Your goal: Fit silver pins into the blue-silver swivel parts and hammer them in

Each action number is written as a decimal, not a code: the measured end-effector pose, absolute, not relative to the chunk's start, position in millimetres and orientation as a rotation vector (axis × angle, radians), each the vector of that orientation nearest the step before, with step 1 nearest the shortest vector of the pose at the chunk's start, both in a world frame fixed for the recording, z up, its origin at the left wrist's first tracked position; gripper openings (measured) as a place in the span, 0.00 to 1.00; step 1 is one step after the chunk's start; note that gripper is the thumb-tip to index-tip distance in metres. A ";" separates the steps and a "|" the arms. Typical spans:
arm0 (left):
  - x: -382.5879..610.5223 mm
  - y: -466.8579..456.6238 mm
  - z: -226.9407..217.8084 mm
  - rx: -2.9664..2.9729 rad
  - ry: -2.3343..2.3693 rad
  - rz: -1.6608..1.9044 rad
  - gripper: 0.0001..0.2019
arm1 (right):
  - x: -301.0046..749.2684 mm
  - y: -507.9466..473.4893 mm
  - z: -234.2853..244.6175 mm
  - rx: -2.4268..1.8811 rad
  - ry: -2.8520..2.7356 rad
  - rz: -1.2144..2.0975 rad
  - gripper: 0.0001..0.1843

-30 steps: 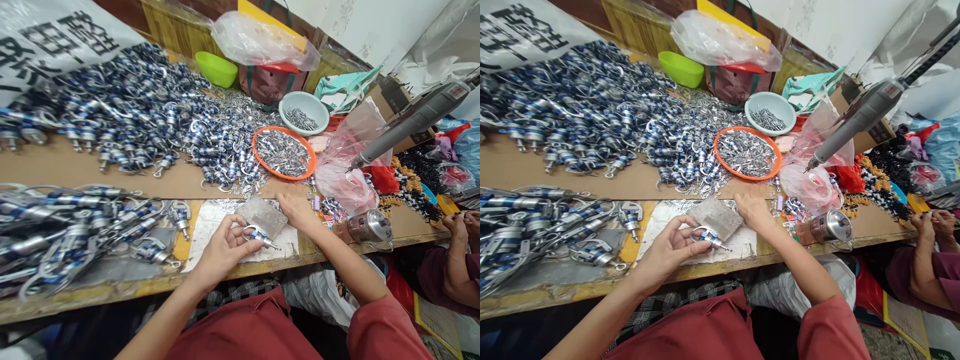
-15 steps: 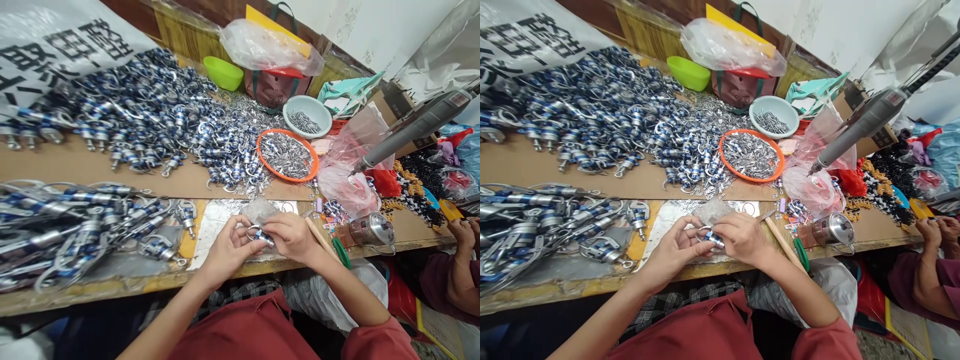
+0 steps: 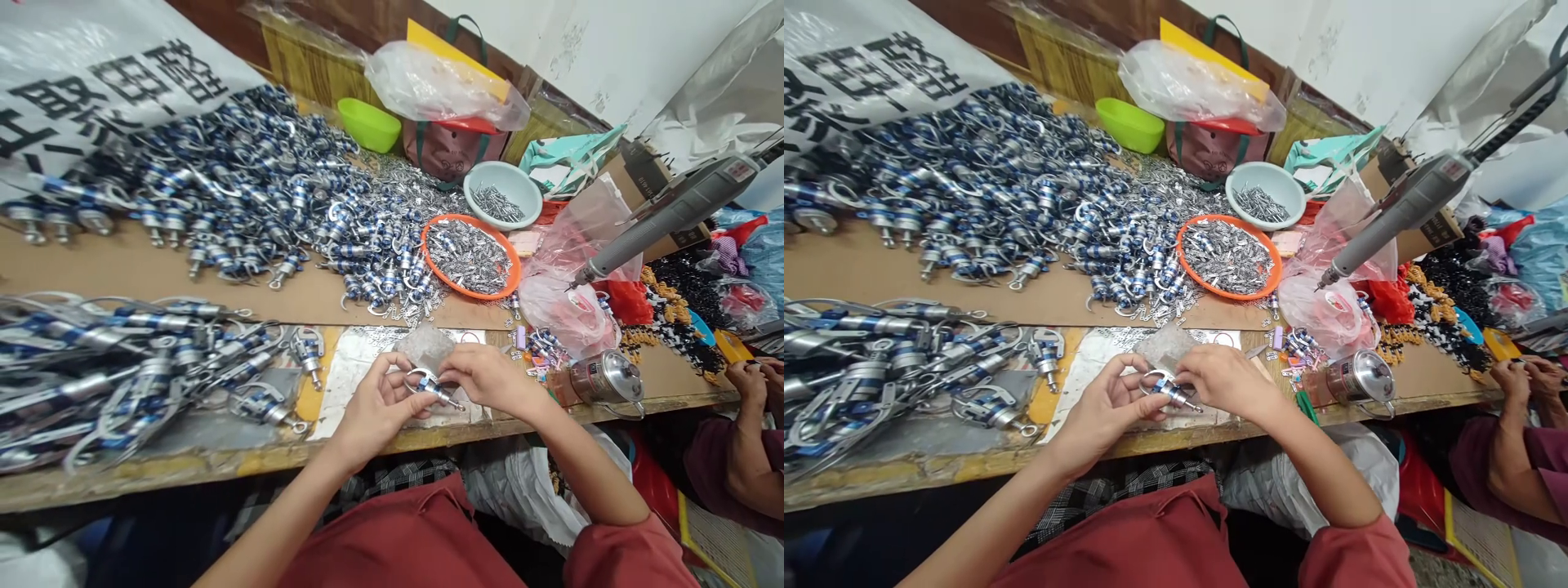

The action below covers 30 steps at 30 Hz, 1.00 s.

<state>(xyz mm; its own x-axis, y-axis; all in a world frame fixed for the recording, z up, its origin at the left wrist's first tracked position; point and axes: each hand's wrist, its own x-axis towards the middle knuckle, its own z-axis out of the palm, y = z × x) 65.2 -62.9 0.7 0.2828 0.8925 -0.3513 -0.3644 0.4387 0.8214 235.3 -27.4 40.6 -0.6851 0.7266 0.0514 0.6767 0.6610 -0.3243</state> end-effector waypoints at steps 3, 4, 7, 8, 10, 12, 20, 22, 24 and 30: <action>65.6 -63.3 0.2 0.693 0.912 0.944 0.25 | 235.7 -26.2 45.1 -1.134 -2.771 0.445 0.07; 65.7 -63.4 0.0 0.691 0.909 0.947 0.25 | 234.9 -26.4 44.9 -1.126 -2.777 0.459 0.08; 65.6 -63.4 -0.6 0.684 0.902 0.948 0.25 | 229.3 -26.9 38.8 -1.142 -2.713 0.513 0.09; 65.5 -63.4 -0.9 0.684 0.900 0.949 0.25 | 226.9 -26.7 35.5 -1.159 -2.666 0.528 0.09; 65.3 -63.4 -1.5 0.683 0.901 0.949 0.25 | 222.3 -25.5 28.4 -1.195 -2.551 0.562 0.08; 65.3 -63.4 -2.1 0.678 0.908 0.948 0.25 | 219.5 -24.3 23.3 -1.218 -2.426 0.624 0.07; 65.9 -63.4 -2.6 0.679 0.915 0.958 0.25 | 221.1 -33.2 22.5 -1.254 -2.285 0.714 0.07; 65.8 -63.5 -2.3 0.682 0.920 0.963 0.25 | 217.6 -35.7 18.3 -1.280 -2.320 0.603 0.07; 65.6 -63.5 -1.6 0.679 0.925 0.964 0.25 | 212.7 -36.8 12.2 -1.291 -2.297 0.534 0.07; 66.4 -64.0 0.8 0.671 0.949 0.951 0.26 | 233.9 -49.4 9.2 -1.196 -1.999 0.438 0.12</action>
<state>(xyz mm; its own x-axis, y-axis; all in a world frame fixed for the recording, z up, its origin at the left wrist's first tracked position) 66.4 -64.0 0.8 0.2544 0.8948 -0.3668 -0.3686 0.4404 0.8186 233.9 -49.4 9.2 -0.2795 0.8595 0.4279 0.6020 0.5041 -0.6193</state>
